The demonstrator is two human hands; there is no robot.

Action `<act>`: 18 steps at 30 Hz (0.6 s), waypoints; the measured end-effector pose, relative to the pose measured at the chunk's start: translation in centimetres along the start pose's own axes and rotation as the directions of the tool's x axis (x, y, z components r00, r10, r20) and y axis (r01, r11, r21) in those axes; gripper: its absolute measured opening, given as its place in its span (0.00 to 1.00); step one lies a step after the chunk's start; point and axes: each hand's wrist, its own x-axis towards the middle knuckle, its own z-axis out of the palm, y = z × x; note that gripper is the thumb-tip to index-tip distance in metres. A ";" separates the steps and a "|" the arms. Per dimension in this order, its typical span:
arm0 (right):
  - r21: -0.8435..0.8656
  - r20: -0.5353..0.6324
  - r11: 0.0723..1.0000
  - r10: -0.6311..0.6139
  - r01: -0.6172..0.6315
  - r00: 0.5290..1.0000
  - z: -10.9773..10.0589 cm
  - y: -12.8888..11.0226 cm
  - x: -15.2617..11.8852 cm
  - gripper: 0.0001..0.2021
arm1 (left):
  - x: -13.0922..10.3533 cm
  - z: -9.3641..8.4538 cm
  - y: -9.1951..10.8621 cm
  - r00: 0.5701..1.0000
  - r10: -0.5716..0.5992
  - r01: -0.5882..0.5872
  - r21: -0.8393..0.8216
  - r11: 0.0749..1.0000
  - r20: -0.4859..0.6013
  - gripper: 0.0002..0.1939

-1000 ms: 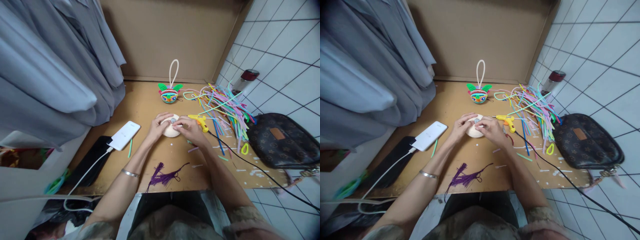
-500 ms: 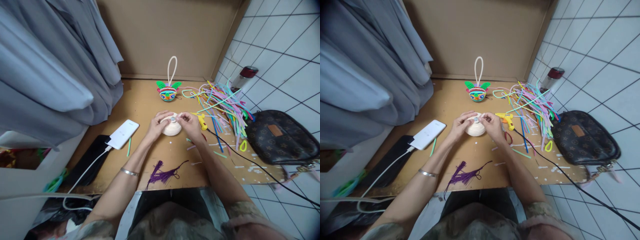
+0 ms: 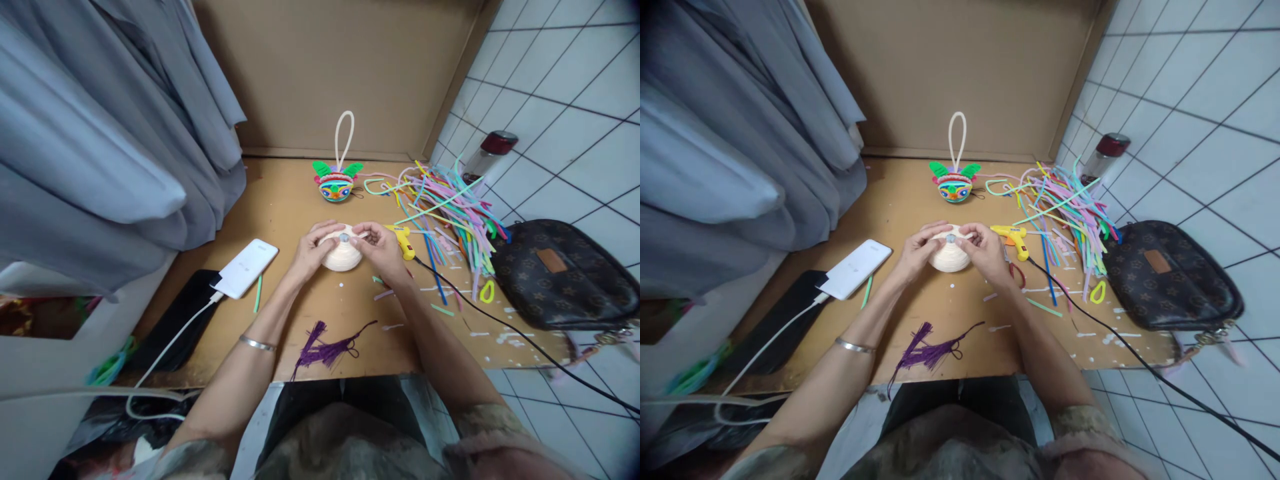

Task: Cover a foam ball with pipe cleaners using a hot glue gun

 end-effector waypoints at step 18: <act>-0.129 -0.226 0.988 -0.109 0.081 0.968 1.5 1.9 -0.5 0.16 | 0.1 0.1 0.2 0.999 0.018 -0.018 -0.004 1.000 0.043 0.20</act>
